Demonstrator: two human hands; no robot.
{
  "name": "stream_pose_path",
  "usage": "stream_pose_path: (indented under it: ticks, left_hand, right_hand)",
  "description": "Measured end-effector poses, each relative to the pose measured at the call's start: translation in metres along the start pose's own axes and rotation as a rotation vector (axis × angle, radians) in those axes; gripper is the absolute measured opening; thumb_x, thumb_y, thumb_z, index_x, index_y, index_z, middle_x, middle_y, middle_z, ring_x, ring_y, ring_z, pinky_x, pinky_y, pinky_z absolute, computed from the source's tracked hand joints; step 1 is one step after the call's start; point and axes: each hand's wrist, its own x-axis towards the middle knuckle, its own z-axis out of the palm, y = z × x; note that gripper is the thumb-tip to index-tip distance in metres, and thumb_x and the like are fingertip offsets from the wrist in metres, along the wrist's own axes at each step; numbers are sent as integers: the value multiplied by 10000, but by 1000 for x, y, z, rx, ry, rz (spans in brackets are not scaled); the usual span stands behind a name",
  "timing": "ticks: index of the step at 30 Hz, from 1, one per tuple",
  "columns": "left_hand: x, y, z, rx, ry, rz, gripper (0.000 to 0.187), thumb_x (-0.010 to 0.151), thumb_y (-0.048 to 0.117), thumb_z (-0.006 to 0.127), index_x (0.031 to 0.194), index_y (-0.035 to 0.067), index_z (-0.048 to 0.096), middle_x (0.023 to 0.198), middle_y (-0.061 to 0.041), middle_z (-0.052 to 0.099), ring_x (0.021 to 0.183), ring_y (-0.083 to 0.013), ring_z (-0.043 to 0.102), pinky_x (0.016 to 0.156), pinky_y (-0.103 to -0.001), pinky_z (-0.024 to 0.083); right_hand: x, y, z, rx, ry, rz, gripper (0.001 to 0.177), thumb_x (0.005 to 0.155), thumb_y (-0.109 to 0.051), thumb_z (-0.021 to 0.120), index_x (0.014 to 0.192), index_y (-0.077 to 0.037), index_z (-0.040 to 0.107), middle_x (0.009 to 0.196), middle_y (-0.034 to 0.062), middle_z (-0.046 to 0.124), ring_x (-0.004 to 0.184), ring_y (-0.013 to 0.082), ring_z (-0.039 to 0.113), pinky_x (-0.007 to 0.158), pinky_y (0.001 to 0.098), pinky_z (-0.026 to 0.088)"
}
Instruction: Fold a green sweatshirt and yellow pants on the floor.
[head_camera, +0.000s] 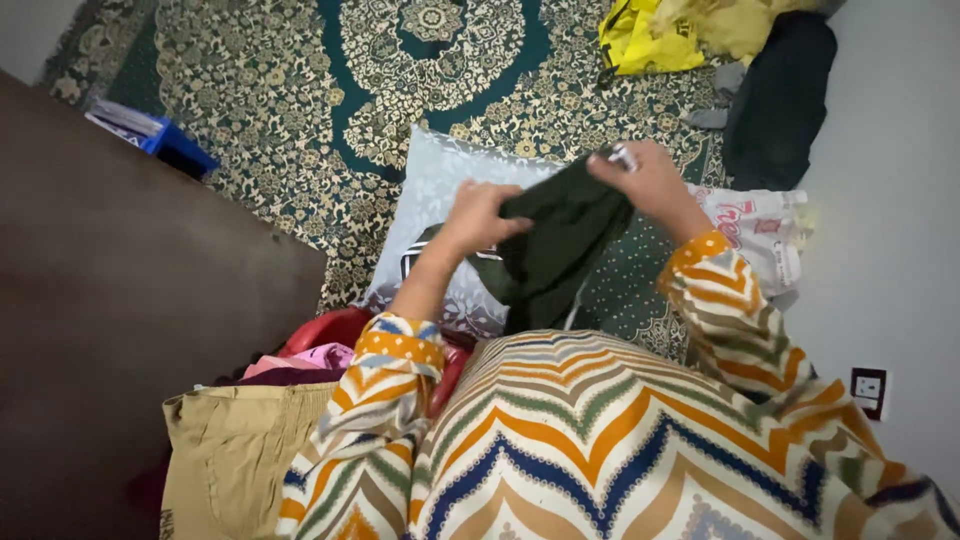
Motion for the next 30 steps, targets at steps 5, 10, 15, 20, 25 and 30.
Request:
stream_pose_path:
  ticks: [5,10,15,20,25,30]
  left_hand:
    - [-1,6,-29,84,208,-364,324,837,438,767,931,128,756,827,-159,734,829,-380,708,708,-504,534]
    - [28,-8,12,-347,351,-344,331,913,376,683,956,54,749,807,-122,722,745,-311,696,667,-447,518]
    - [41,17,28,-1086,302,-334,375,977,358,607,1007,5,729,854,-33,691,723,-131,615,620,-304,493]
    - [34,38,16,-1330,201,-432,368,984,380,538,1101,57,670,876,14,669,710,-82,639,596,-239,511]
    - [33,37,33,-1192,330,-243,299,938,192,697,1192,47,640,888,15,641,733,-70,590,600,-224,458]
    - [31,28,41,-1192,427,-246,292,890,88,725,1156,-3,646,897,-4,661,745,-73,615,630,-231,508]
  right_hand:
    - [-4,8,-8,127,500,55,393,1000,-347,745,786,-36,638,697,-53,554,656,51,435,582,292,351]
    - [1,-4,25,215,529,91,458,1070,-376,696,821,-17,558,689,-43,497,629,80,410,556,295,320]
    - [-3,-40,53,371,346,28,320,1068,-333,658,1230,-60,701,884,-39,609,790,42,513,687,233,430]
    - [-5,-49,52,276,209,-311,880,863,-166,851,1555,-35,322,1414,102,529,1257,192,564,1060,318,477]
    - [-12,-59,44,306,186,-279,837,866,-105,762,1591,-70,347,1530,122,472,1293,189,567,1056,328,502]
    - [-21,-55,42,394,38,-165,758,853,-52,768,1537,-79,442,1212,99,545,1043,122,580,891,278,523]
